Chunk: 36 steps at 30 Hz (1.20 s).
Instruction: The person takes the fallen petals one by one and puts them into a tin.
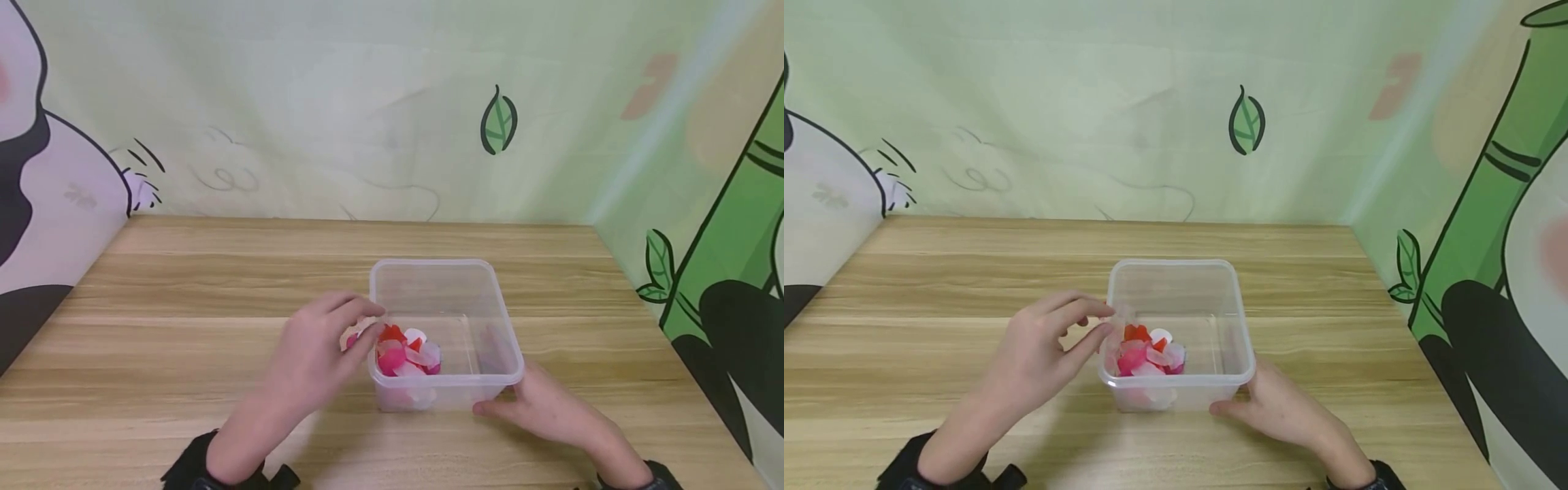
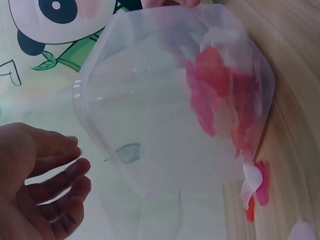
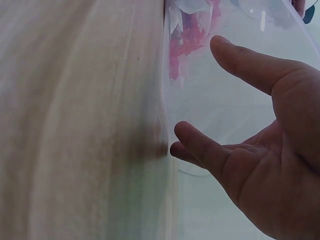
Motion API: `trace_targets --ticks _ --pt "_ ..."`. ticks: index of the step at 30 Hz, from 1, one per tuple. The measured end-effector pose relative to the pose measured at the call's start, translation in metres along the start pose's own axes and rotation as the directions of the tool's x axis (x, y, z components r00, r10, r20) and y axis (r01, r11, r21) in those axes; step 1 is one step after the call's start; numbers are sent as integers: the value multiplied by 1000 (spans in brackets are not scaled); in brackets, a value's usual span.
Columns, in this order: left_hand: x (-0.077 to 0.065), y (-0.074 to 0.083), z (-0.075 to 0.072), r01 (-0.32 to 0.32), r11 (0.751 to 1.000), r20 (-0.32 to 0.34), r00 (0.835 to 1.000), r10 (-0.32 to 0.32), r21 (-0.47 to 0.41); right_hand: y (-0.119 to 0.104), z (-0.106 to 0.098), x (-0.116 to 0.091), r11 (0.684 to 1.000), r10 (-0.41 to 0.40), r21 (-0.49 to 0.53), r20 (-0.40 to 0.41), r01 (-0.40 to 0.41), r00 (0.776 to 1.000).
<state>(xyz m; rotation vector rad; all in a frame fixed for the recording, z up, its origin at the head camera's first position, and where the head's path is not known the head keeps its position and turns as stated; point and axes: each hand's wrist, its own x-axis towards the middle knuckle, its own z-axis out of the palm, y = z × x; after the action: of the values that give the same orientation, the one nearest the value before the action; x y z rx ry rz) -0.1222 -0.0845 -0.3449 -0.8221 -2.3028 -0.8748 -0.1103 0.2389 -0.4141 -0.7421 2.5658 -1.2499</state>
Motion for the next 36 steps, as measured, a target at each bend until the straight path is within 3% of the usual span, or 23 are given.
trace_targets --ticks 5,11,14,19,22,31,36 --pt "1 -7 -11 124 988 79 988 -131 90 0 0 0 1000 9 -12 -5 -9 1000" --pt "1 -17 -22 245 942 239 924 -298 228 1 0 0 1000 -11 -4 4 11 1000" --pt "-1 -24 -26 269 910 319 873 -369 315 1 0 0 1000 -23 6 5 23 1000" --pt "-4 -37 -28 320 837 438 737 -514 444 0 1 0 999 -43 -1 0 43 999" --pt "-5 -45 -27 334 805 466 680 -566 490 -1 1 0 999 -44 2 -2 44 999" --pt "-10 -59 -22 309 769 513 600 -614 560 -1 0 1 1000 -22 -3 2 22 1000" --pt "-15 -68 -18 297 762 522 583 -622 576 0 0 1 1000 -15 -4 6 15 1000"
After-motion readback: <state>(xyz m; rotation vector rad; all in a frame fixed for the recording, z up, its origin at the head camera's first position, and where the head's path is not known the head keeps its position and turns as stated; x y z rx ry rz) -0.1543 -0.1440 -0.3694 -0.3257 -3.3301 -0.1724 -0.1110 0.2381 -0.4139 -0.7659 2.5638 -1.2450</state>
